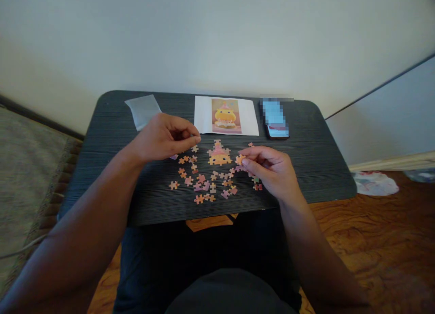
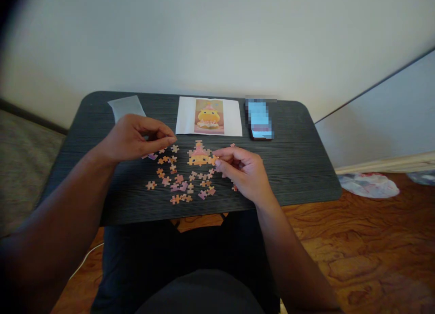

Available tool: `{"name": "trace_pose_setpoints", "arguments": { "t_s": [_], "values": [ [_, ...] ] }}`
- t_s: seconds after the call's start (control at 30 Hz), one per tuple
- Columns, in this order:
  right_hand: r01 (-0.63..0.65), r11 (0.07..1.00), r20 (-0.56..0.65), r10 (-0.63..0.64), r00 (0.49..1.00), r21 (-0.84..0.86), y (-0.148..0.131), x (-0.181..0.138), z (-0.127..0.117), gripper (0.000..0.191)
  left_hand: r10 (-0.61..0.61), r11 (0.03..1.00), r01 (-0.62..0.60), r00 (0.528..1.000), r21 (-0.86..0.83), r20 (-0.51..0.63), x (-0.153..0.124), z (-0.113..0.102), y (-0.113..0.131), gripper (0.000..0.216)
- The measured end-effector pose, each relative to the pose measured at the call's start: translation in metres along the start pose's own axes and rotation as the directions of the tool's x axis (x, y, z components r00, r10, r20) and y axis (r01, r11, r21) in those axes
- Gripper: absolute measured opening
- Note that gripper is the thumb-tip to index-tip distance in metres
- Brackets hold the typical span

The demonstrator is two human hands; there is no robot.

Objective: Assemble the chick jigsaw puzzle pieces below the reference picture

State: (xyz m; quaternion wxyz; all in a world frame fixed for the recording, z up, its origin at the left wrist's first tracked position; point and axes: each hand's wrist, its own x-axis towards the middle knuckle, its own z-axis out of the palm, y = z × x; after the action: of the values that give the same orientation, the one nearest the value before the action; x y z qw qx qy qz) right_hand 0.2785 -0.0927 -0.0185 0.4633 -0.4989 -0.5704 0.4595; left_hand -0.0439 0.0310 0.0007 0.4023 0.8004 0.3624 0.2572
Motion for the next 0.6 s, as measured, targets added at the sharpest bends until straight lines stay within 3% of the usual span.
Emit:
{"name": "trace_pose_setpoints", "arguments": {
  "t_s": [0.1,0.23,0.4,0.6],
  "values": [
    [0.049,0.996,-0.076,-0.044,0.996,0.071,-0.001,-0.003,0.020,0.024,0.077,0.997,-0.074,0.991,-0.032,0.107,0.000,0.010,0.014,0.017],
    [0.112,0.989,-0.137,-0.098,0.986,0.098,-0.004,-0.009,0.046,0.024,0.118,0.972,-0.067,0.968,-0.224,0.223,-0.001,0.025,0.022,0.023],
    [0.202,0.978,-0.201,-0.189,0.961,0.045,0.001,-0.019,0.068,0.024,0.126,0.938,-0.040,0.965,-0.345,0.230,-0.001,0.031,0.023,0.020],
    [0.232,0.972,-0.201,-0.236,0.951,-0.040,0.006,-0.023,0.074,0.022,0.105,0.899,0.031,0.953,-0.438,0.283,0.000,0.027,0.027,0.020]
  ]
}}
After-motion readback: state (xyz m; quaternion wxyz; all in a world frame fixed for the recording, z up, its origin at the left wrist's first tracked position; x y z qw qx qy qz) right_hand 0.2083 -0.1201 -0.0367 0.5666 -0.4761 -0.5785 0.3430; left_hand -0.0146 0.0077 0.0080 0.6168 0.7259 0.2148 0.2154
